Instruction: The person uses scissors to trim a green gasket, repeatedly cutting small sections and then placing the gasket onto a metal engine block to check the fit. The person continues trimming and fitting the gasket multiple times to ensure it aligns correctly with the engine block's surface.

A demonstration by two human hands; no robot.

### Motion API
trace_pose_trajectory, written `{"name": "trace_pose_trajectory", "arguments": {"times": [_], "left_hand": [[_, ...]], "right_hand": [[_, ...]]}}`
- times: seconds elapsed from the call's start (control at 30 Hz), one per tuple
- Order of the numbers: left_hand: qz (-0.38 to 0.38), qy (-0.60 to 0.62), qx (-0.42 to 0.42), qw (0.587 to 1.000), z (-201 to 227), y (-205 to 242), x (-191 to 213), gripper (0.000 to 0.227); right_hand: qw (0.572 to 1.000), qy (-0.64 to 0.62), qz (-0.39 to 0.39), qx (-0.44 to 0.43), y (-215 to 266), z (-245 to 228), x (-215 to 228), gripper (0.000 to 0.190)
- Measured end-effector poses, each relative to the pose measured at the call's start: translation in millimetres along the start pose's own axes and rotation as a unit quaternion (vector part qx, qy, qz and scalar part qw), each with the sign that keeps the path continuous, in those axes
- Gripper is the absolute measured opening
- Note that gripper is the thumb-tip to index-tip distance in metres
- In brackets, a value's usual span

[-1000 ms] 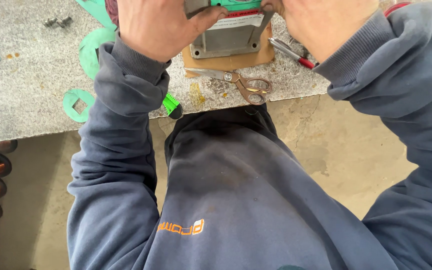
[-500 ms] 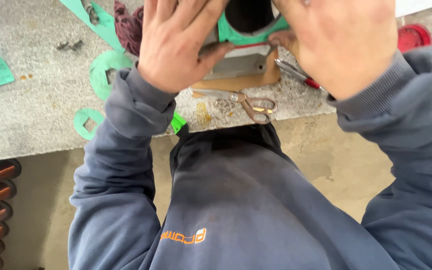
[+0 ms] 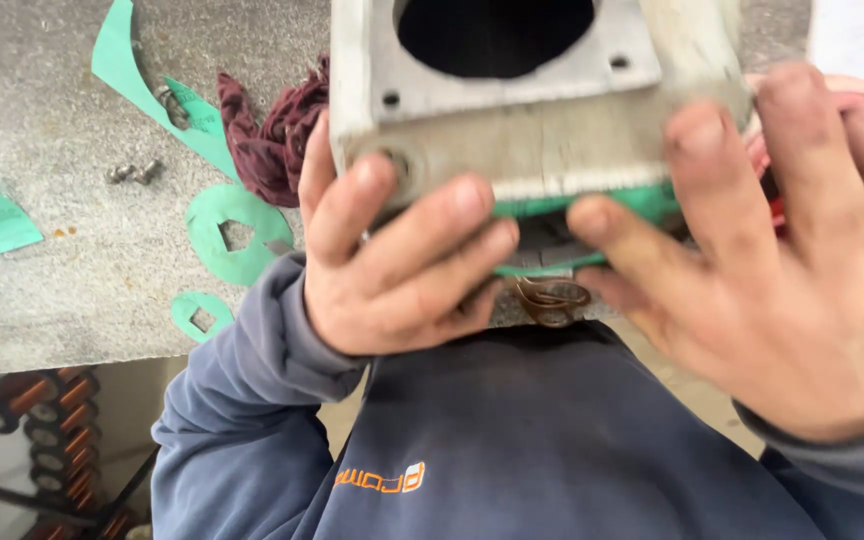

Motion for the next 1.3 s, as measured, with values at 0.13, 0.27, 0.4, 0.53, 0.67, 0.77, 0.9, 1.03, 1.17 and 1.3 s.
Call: {"name": "trace_pose_trajectory", "arguments": {"times": [0.13,0.27,0.4,0.53,0.67,0.77,0.9,1.03,1.17,1.3], "left_hand": [[0.023,0.002,-0.021,1.000,-1.7,-1.4,-1.9,0.035],[0.023,-0.034,-0.035,0.999,1.1,1.5,-0.2,0.035],[0.014,-0.035,-0.039,0.999,1.5,5.0,4.8,0.035],[-0.006,-0.040,-0.051,0.998,2.6,-2.4,18.2,0.034],[-0.062,-0.045,-0.026,0.997,8.5,-4.9,22.0,0.045],[-0.042,-0.080,-0.038,0.995,11.9,-5.0,18.4,0.049],[-0.021,-0.077,-0.035,0.996,13.3,-0.1,15.5,0.058],[-0.015,-0.074,-0.032,0.997,19.7,11.8,13.5,0.071],[0.071,-0.115,0.039,0.990,41.1,20.8,3.4,0.071],[0.164,-0.067,0.150,0.973,54.7,28.4,-10.8,0.059]], "right_hand": [[0.999,-0.039,0.011,0.012,5.7,6.8,-12.0,0.070],[0.997,-0.041,0.056,0.043,16.7,10.5,-26.1,0.072],[0.996,-0.029,0.066,0.045,6.7,10.6,-19.4,0.072],[0.998,-0.003,0.061,0.024,-3.4,12.9,-12.6,0.071],[0.995,-0.044,0.079,0.030,-3.4,8.7,-12.6,0.072],[0.989,-0.091,0.113,0.002,4.2,-2.3,-16.0,0.077],[0.976,-0.131,0.158,-0.072,13.3,-17.8,-21.9,0.090],[0.959,-0.174,0.208,-0.085,18.5,-33.4,-27.8,0.090],[0.932,-0.194,0.272,-0.141,22.7,-49.7,-42.8,0.094],[0.870,-0.272,0.322,-0.256,29.7,-63.6,-66.6,0.097]]}}
Point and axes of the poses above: each hand's wrist, its own y-axis away from the middle knuckle, its own x-axis out of the back of the hand, z = x × y, the point moved 1 cm from there along -y, towards the middle knuckle, and after that the axes turned 5 degrees about z, right-handed, at the moved point
